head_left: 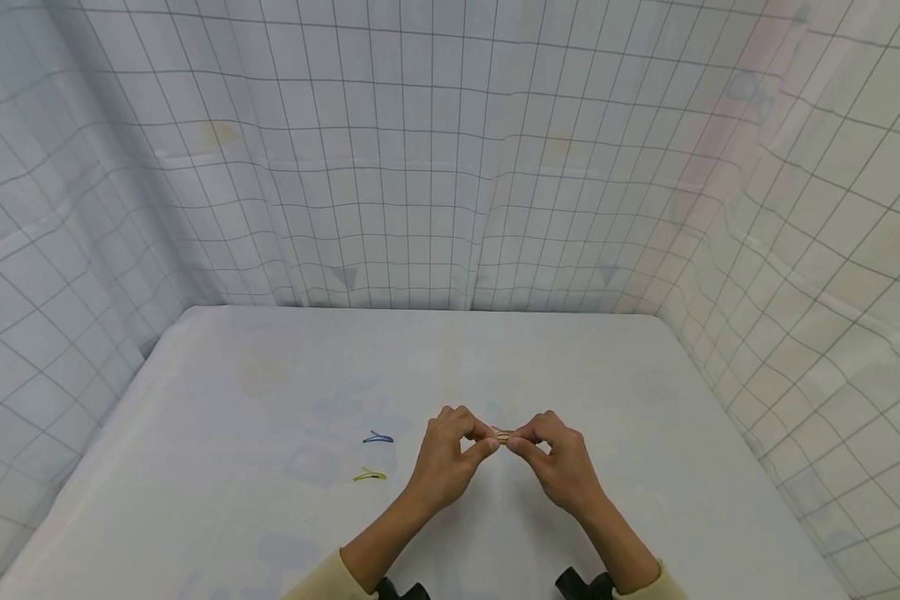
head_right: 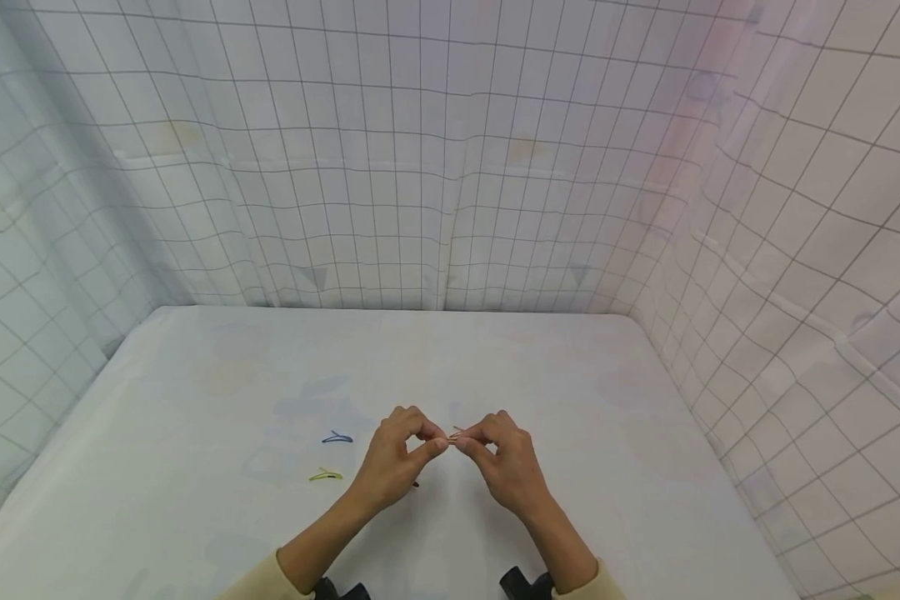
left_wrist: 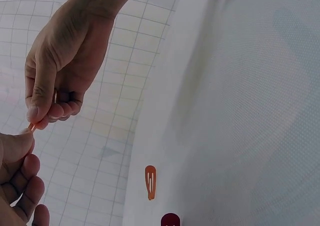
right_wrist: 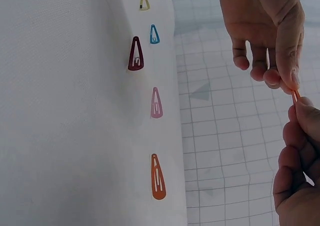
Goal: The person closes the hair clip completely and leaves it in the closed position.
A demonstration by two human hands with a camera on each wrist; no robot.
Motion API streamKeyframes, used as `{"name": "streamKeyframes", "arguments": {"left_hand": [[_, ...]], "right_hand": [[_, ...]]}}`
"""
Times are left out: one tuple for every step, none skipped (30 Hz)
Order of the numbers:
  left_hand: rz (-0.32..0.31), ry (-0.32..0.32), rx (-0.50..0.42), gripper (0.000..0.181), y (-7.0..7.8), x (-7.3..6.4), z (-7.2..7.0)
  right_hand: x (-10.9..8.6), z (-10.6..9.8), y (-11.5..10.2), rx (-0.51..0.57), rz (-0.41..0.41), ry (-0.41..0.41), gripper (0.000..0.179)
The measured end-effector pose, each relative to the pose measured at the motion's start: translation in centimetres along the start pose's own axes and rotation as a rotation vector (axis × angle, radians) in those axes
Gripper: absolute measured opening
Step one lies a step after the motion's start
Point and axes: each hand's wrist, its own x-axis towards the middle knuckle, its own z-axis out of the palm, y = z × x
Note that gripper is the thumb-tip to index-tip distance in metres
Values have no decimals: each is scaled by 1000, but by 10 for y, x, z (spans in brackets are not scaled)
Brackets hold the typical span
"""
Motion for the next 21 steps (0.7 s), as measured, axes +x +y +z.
{"name": "streamKeyframes", "arguments": {"left_hand": [[-3, -5, -6, 7, 0, 0, 0], [-8, -11, -13, 6, -1, 0, 0], [-12, -17, -21, 6, -1, 0, 0], [-18, -23, -27, 6, -1, 0, 0], [-24, -30, -36, 5, -1, 0, -1], [-31, -36, -42, 5, -2, 0, -1], [-37, -41, -47, 4, -1, 0, -2], [-43, -45, -52, 4, -1, 1, -2], [-48, -49, -54, 5, -1, 1, -2], [-55, -53, -57, 5, -1, 1, -3], [-62, -56, -60, 5, -1, 1, -3], [-66, -57, -59, 5, -1, 1, -3], [-72, -59, -64, 5, -1, 1, -3], [-76, -61, -68, 5, -1, 1, -3], [-73, -62, -65, 5, -1, 1, -3], [-75, -62, -66, 4, -2, 1, -3], [-75, -62, -66, 5, -2, 1, -3], [-74, -63, -65, 5, -2, 1, -3], [-77, -65, -67, 5, -2, 1, -3], [-78, -66, -64, 7, -2, 1, -3], [-79, -67, -62, 8, -2, 1, -3]], "right_hand": [[0, 0, 0, 10, -3, -7, 9], [0, 0, 1, 21, -6, -13, 9], [1, -1, 1, 32, -10, -19, 8], [1, -1, 1, 44, -13, -26, 6], [1, -1, 1, 57, -13, -32, 3], [1, -2, 1, 68, -15, -34, 2], [1, -2, 2, 80, -19, -32, 2], [2, -2, 2, 91, -29, -25, 3], [2, -2, 3, 97, -34, -21, 4], [2, -1, 3, 105, -40, -15, 5], [2, -1, 4, 108, -49, -6, 7], [2, 0, 4, 107, -54, 2, 10], [2, 0, 5, 109, -61, 8, 12], [2, 1, 5, 110, -61, 14, 13], [1, 1, 6, 106, -59, 16, 13], [1, 2, 5, 107, -65, 21, 14], [1, 2, 5, 103, -71, 24, 15], [1, 2, 6, 100, -73, 24, 16], [1, 3, 6, 95, -82, 24, 17], [1, 3, 6, 86, -88, 23, 17], [0, 2, 7, 76, -95, 22, 18]]}}
